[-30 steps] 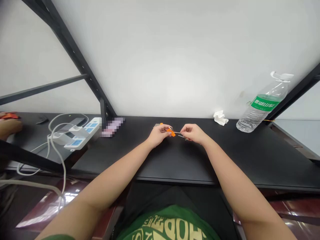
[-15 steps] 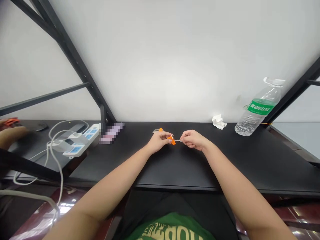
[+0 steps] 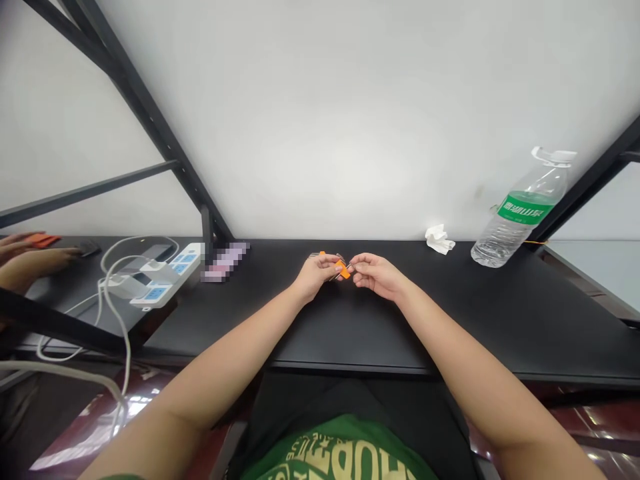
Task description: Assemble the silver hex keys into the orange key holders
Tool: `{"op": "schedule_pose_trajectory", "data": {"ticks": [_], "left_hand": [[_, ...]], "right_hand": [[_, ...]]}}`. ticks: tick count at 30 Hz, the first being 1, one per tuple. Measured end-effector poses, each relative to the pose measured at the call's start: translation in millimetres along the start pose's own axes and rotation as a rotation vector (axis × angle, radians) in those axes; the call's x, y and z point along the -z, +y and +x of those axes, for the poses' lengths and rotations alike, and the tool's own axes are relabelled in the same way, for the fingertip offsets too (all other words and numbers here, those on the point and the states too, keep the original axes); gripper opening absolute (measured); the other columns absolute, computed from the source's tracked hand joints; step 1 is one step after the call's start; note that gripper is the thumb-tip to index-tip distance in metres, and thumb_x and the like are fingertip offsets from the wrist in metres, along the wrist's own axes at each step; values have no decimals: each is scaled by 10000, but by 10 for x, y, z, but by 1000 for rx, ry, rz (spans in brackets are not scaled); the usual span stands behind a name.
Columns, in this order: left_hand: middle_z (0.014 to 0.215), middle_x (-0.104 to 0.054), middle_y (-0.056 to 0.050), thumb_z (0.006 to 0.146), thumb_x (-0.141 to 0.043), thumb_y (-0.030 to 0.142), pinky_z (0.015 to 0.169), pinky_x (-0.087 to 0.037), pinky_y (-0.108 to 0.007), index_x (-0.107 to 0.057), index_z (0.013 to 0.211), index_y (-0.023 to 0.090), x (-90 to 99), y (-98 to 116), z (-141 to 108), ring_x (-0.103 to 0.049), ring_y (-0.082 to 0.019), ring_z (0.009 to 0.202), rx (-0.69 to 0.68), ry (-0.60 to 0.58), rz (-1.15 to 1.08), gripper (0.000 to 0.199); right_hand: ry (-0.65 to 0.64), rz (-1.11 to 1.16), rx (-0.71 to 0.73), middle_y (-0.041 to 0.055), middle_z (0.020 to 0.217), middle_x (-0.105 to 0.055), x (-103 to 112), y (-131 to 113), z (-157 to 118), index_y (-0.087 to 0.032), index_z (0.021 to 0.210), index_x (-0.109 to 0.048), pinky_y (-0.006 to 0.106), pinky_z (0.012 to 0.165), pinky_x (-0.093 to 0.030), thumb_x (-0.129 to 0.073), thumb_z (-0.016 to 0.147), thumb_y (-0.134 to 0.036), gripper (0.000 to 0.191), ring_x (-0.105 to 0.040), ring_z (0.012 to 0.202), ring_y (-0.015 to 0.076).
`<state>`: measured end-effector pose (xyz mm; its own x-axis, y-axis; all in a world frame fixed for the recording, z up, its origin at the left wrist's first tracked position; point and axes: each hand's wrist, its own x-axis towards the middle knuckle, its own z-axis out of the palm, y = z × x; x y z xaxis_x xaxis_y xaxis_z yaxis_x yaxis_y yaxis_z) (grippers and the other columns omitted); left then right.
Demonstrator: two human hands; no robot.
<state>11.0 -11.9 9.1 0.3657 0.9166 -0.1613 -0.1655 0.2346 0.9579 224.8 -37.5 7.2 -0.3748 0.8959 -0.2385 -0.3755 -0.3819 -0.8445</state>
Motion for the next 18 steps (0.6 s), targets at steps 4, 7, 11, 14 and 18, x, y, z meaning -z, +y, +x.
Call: {"op": "schedule_pose_trajectory", "data": {"ticks": [4, 7, 11, 14, 18], "left_hand": [[867, -763, -115, 607, -965, 399, 721, -587, -327, -697, 1031, 71, 4, 41, -29, -686, -145, 654, 11, -32, -17, 599], [862, -760, -115, 621, -955, 423, 697, -585, -317, -705, 1028, 70, -9, 32, -33, -687, -150, 667, 11, -69, 15, 593], [891, -752, -120, 661, -918, 466, 651, -554, -290, -726, 1012, 72, 12, -13, 1, -679, -156, 709, -17, -117, 116, 562], [962, -745, -122, 713, -876, 457, 709, -545, -298, -735, 1073, 88, 46, -23, 0, -676, -163, 776, -62, -177, 279, 534], [1116, -711, -105, 749, -840, 356, 866, -524, -316, -711, 1192, 142, 29, 15, -68, -673, -208, 970, -233, -283, 592, 508]], "right_hand": [[29, -153, 63, 24, 784, -707, -95, 36, -10, -168, 965, -636, 239, 594, -567, -907, 711, -377, 426, -653, 614, 116], [52, -305, 164, 29, 675, -684, -142, 64, -10, -164, 869, -601, 265, 568, -553, -868, 753, -458, 414, -643, 567, 140], [82, -480, 221, 38, 613, -669, -136, 80, -20, -164, 780, -566, 266, 539, -523, -841, 769, -510, 441, -630, 518, 151], [57, -539, 215, 25, 587, -655, -117, 84, -20, -170, 810, -569, 257, 512, -502, -824, 784, -519, 434, -615, 488, 149], [59, -456, 201, 37, 624, -677, -111, 79, -6, -169, 842, -569, 282, 541, -547, -840, 769, -501, 435, -642, 521, 163]]}}
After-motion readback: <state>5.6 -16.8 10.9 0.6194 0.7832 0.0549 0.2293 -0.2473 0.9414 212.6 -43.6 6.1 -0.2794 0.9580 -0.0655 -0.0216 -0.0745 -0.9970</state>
